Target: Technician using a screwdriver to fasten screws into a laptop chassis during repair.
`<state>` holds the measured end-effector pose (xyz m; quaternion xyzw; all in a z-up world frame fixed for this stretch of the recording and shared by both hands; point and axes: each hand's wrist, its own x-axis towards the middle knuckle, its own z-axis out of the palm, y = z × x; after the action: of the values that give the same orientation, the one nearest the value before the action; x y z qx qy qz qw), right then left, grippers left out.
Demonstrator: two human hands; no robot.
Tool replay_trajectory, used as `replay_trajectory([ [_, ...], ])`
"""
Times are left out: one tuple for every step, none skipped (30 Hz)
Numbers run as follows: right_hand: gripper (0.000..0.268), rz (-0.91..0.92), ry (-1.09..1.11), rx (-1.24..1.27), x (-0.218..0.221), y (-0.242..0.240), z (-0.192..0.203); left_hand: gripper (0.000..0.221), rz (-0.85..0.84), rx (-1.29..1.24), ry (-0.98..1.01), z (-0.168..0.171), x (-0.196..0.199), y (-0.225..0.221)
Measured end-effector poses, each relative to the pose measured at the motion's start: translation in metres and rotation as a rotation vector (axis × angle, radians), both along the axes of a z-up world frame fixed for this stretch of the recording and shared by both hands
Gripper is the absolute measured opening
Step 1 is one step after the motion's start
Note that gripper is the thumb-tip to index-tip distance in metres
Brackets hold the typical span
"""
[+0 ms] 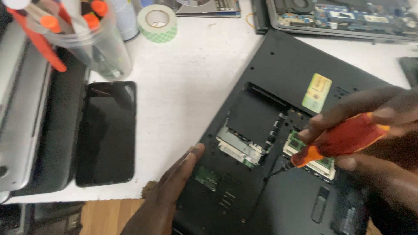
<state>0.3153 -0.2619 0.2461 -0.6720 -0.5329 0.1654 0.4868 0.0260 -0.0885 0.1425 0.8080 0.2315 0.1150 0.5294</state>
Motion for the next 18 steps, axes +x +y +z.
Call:
replay_trajectory([
  [0.052,0.017,0.011,0.021,0.0,0.004,-0.003,0.085,0.004,-0.078,0.023,-0.001,0.0,-0.001],
  [0.05,0.034,0.023,0.041,0.0,0.007,-0.006,0.086,0.008,-0.156,0.044,-0.001,-0.001,-0.002],
  [0.05,0.046,0.026,0.045,0.005,0.008,-0.008,0.086,0.02,-0.153,0.047,0.002,0.001,-0.001],
  [0.058,0.044,-0.053,-0.006,0.01,0.01,-0.009,0.086,0.01,-0.186,0.072,0.006,0.002,0.0],
  [0.067,0.041,-0.133,-0.059,0.014,0.01,-0.01,0.086,-0.002,-0.222,0.096,0.008,0.003,0.0],
  [0.067,0.051,-0.132,-0.057,0.01,0.013,-0.016,0.086,0.009,-0.221,0.096,0.011,0.003,-0.001],
  [0.062,0.014,-0.064,0.031,0.004,0.016,-0.022,0.086,-0.009,-0.164,-0.063,0.013,0.003,-0.002],
  [0.058,-0.024,0.005,0.118,-0.001,0.019,-0.028,0.09,-0.028,-0.104,-0.221,0.016,0.002,-0.004],
  [0.058,-0.016,0.003,0.122,-0.003,0.028,-0.02,0.09,-0.021,-0.099,-0.224,0.013,0.003,-0.002],
  [0.05,-0.013,-0.012,0.054,-0.006,0.037,-0.011,0.081,-0.038,-0.059,-0.202,0.01,0.005,-0.001],
  [0.048,-0.012,-0.027,-0.016,-0.008,0.046,-0.003,0.074,-0.056,-0.022,-0.18,0.007,0.006,-0.001],
  [0.048,-0.006,-0.03,-0.015,-0.011,0.051,0.001,0.074,-0.05,-0.02,-0.183,0.007,0.007,-0.001],
  [0.047,-0.068,-0.026,-0.096,-0.012,0.057,0.005,0.076,-0.08,-0.014,-0.248,0.007,0.008,-0.001],
  [0.045,-0.131,-0.024,-0.177,-0.014,0.062,0.01,0.08,-0.11,-0.008,-0.313,0.008,0.01,-0.001],
  [0.045,-0.13,-0.029,-0.174,-0.023,0.066,0.014,0.08,-0.108,-0.005,-0.319,0.001,0.011,-0.002],
  [0.04,-0.183,-0.053,-0.215,-0.033,0.07,0.019,0.072,-0.094,0.08,-0.18,-0.005,0.012,-0.001],
  [0.035,-0.236,-0.078,-0.256,-0.042,0.073,0.023,0.066,-0.08,0.161,-0.041,-0.012,0.014,-0.002],
  [0.035,-0.235,-0.084,-0.255,-0.041,0.074,0.022,0.066,-0.078,0.163,-0.047,-0.012,0.013,-0.002],
])
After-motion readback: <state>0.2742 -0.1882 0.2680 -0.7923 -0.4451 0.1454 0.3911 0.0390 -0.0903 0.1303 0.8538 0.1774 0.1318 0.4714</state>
